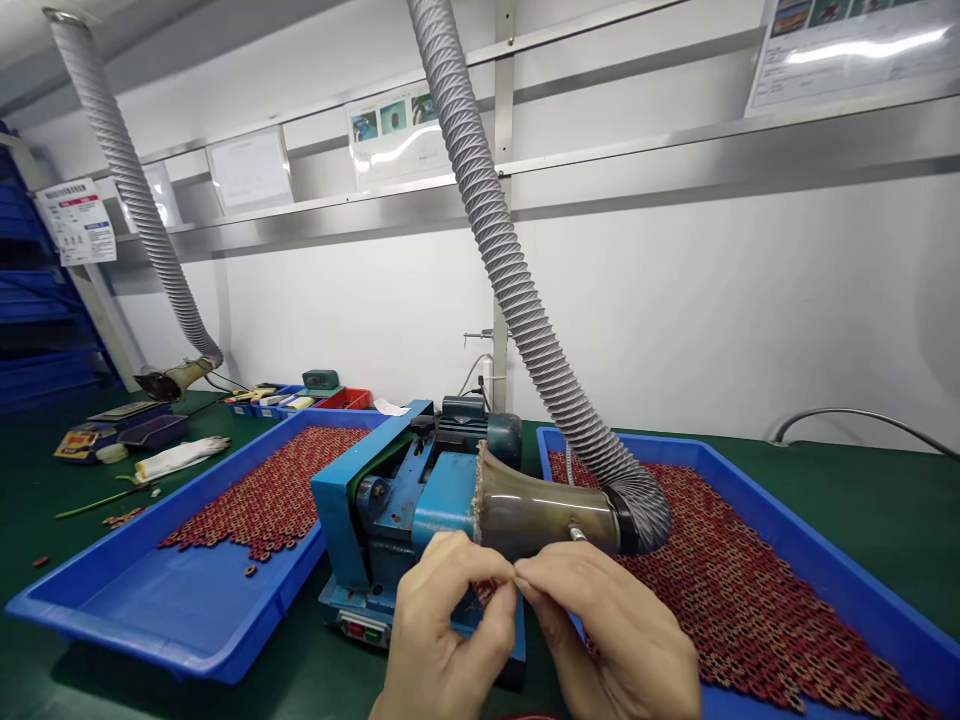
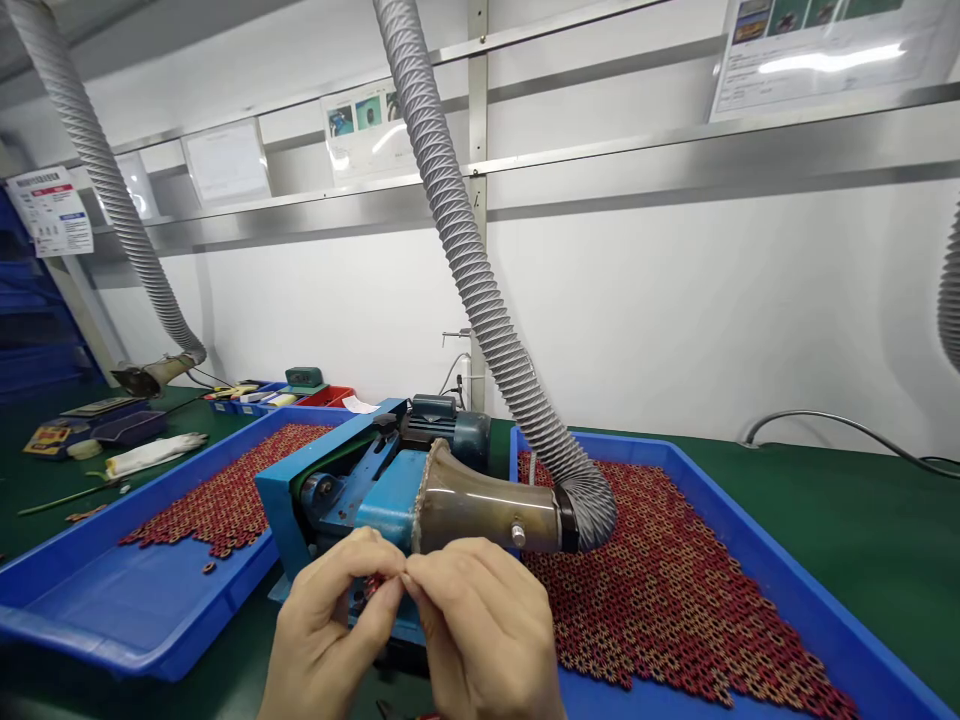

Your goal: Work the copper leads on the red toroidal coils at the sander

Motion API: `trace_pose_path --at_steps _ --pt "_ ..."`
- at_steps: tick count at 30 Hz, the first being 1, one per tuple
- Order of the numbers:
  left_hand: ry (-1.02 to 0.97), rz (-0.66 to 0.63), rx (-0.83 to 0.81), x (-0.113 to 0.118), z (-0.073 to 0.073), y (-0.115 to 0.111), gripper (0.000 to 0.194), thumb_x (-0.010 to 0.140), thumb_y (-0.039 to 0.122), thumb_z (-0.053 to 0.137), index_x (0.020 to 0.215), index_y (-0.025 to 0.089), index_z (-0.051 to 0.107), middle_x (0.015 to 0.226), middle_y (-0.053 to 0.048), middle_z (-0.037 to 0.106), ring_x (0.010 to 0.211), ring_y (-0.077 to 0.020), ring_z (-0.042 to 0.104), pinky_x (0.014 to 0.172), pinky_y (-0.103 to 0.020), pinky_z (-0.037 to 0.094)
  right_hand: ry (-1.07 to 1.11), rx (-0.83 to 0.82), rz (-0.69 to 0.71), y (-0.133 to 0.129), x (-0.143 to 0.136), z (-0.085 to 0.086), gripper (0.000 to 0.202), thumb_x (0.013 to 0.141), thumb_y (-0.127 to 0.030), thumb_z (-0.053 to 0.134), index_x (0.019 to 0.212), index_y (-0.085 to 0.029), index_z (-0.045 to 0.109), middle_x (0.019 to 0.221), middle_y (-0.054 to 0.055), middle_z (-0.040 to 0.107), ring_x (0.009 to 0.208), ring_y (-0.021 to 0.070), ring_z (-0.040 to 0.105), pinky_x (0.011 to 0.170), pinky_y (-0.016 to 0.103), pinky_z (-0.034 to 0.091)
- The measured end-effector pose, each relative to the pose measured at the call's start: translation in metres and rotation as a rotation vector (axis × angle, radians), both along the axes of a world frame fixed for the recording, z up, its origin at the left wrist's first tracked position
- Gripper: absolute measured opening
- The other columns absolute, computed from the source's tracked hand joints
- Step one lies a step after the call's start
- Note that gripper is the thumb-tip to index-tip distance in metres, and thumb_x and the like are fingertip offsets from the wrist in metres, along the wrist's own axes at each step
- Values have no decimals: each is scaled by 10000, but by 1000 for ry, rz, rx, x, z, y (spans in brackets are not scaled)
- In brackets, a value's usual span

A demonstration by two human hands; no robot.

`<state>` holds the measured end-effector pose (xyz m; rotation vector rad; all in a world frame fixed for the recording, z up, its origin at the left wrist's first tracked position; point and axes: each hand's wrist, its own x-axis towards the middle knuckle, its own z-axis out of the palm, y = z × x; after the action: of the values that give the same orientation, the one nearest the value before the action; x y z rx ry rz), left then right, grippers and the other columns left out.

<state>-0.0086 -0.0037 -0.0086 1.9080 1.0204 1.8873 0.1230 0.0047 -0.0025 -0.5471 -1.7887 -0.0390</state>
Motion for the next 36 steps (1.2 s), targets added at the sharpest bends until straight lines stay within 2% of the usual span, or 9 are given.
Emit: trace_pose_path --at_steps 3,7,10,12,16,19,23,28,36 --pt "170 116 198 2 -1 2 173 863 69 565 820 235 589 664 39 568 614 -124 510 673 -279 378 102 -211 7 -1 -4 -2 200 963 -123 460 793 -210 521 651 -18 583 563 122 569 540 231 453" --pt "161 150 193 3 0 1 188 854 56 565 818 240 579 663 51 569 617 -117 515 698 -282 375 259 -657 343 -1 0 1 400 1029 -308 416 651 -205 496 542 -38 555 488 95 545 490 172 449" --pt "-26 14 -49 1 3 -2 187 842 90 572 725 236 585 643 52 561 605 -119 482 609 -241 364 234 -476 266 1 7 3 138 942 -206 594 814 -228 640 713 -30 672 637 105 632 611 165 510" --pt "-111 -86 -176 -1 5 -3 164 822 122 588 702 232 609 635 46 580 608 -128 489 588 -238 361 122 -283 208 2 9 4 202 886 -70 633 974 -251 645 839 -23 718 746 115 672 700 177 536" --pt "45 -70 -77 -4 5 -1 171 824 86 590 736 228 626 642 39 599 604 -122 518 602 -233 386 -94 37 -31 2 5 1 207 893 0 520 951 -192 569 777 32 696 721 160 668 700 258 538" --pt "276 96 195 -4 2 2 180 828 43 604 821 222 614 662 34 604 609 -118 557 677 -269 403 -24 -135 -98 0 -1 0 184 940 -97 448 805 -208 506 618 -16 576 508 128 561 497 239 439" --pt "380 235 324 -4 1 3 218 843 -4 563 897 207 570 685 38 588 632 -112 578 727 -293 402 211 -608 251 -3 -1 3 414 1031 -267 371 628 -214 451 507 -38 529 446 103 539 439 183 428" --pt "87 96 76 0 1 2 208 882 59 509 774 235 533 666 67 518 605 -100 447 626 -224 381 181 -270 103 -1 5 4 180 881 -72 618 900 -240 677 788 -37 737 680 99 690 675 146 526" --pt "-140 -75 -104 4 -1 0 165 826 118 555 720 238 594 648 69 545 634 -104 470 625 -197 379 106 -157 191 5 4 8 222 853 9 630 939 -189 681 789 13 722 719 117 692 690 172 565"
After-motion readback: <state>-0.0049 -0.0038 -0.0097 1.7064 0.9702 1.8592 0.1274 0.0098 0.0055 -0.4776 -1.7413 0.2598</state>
